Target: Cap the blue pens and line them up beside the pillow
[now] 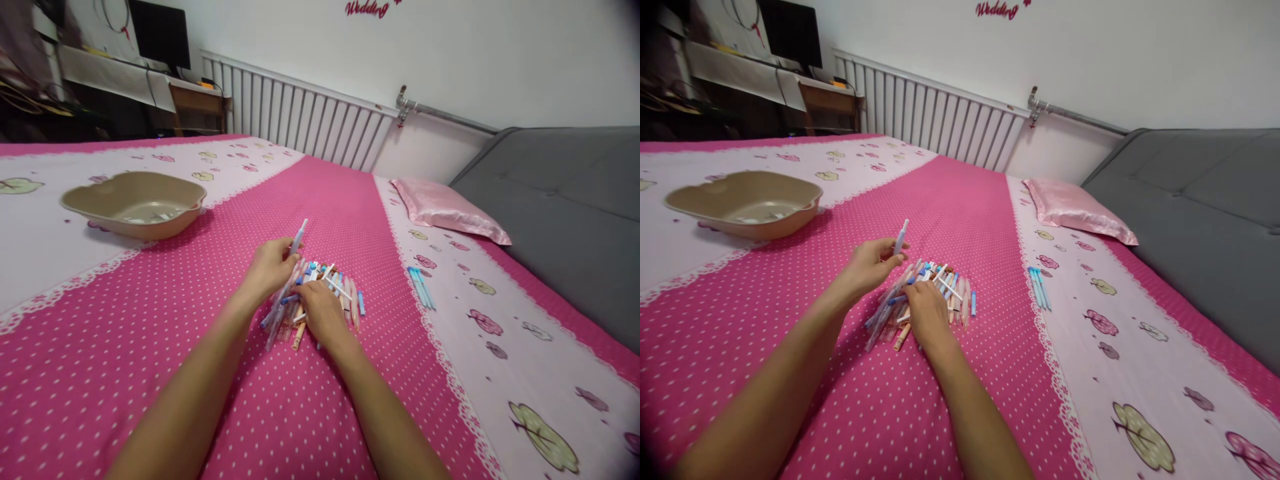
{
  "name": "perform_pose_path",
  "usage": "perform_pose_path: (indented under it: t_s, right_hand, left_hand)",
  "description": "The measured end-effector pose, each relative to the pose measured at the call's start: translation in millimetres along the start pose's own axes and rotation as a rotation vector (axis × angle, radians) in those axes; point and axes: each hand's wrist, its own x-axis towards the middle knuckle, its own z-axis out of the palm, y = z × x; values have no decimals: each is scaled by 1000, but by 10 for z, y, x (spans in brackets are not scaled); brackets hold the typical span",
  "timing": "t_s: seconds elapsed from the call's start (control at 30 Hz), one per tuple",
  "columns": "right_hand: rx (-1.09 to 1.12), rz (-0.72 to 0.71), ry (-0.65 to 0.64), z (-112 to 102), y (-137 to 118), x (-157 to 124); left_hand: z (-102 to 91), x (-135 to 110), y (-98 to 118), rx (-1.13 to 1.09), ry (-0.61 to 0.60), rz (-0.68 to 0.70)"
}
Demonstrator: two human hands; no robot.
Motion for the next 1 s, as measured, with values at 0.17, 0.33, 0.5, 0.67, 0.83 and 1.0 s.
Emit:
perform_pose_path:
  t_s: [0.17,0.33,0.5,0.67,0.83,1.0]
  right_hand:
    - [-10,-9,15,30,4,-4]
    - [109,1,112,-102,-37,7]
    - [500,165,322,-411,45,-5]
    - [905,258,487,-716,153,-61]
    - [930,296,630,-914,189,-119]
    - [921,322,651,-982,190,-147]
  left_hand:
    - [15,-3,-3,5,-3,-8]
    - [22,3,-23,-28,-8,-25]
    - [18,-26,43,-40,-34,-62]
    - [86,-119,202,-31,-207,-18]
    - [180,-187,288,15,-340,75]
    - [207,-228,329,22,-475,167]
